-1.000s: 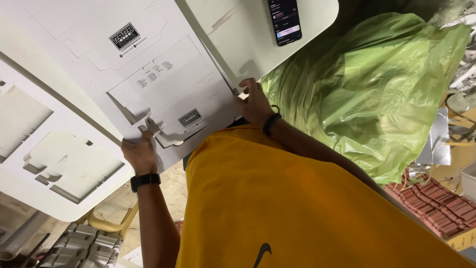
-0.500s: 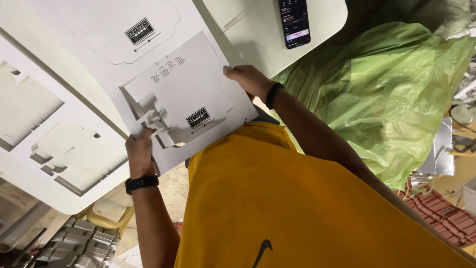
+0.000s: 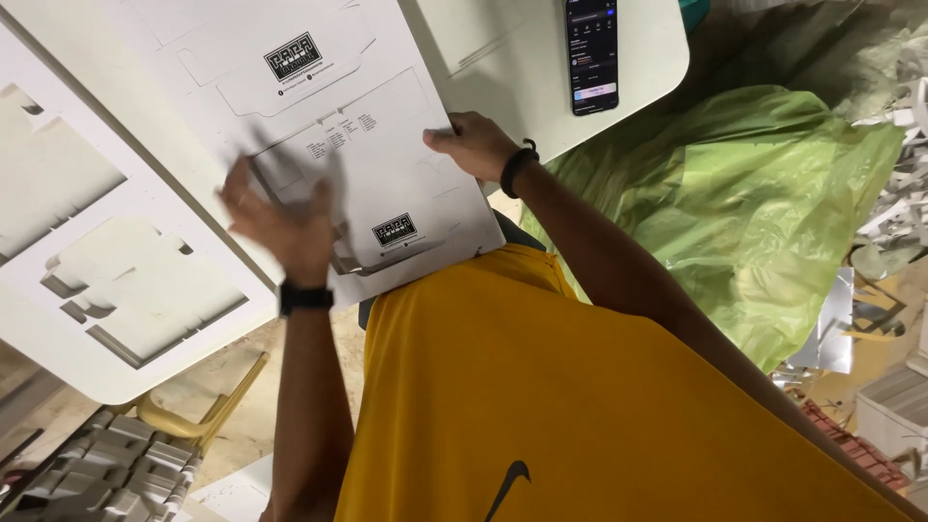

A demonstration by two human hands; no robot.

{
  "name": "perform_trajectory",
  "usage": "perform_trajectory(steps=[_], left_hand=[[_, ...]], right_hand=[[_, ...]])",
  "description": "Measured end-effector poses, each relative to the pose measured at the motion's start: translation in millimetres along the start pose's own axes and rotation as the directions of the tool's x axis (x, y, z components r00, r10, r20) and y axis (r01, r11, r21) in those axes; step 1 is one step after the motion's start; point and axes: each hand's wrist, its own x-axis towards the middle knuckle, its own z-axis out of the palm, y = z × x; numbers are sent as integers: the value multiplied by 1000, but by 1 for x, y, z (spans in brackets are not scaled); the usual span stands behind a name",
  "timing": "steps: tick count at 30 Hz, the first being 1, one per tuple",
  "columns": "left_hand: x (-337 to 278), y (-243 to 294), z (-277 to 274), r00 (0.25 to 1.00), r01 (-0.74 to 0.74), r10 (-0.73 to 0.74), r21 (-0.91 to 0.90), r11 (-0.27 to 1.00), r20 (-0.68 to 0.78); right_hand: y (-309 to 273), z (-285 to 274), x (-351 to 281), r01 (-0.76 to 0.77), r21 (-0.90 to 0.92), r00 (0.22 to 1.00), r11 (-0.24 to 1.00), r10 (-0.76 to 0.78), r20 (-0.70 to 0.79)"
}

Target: Punching out cardboard box templates from a sheet and folding them into finished boxes.

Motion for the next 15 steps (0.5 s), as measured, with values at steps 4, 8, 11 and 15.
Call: perform_trajectory(steps=[4,8,11,15], left_hand=[[41,79,53,718,618,-630,144,773,296],[65,96,80,384,755,-847,404,517,367],[72,99,84,362,734,-870,472,488,335],[71,95,80,356,709,-867,504,494,348]], right_hand=[[-86,-8,-57,-127,-65,990,990,122,-66],[-105,-3,-67,-213,-138,972,967,195,-135],[-103,2,-61,-236,-214,965,948,203,-168],[-103,18,-59,-228,-391,968,892,163,-192]])
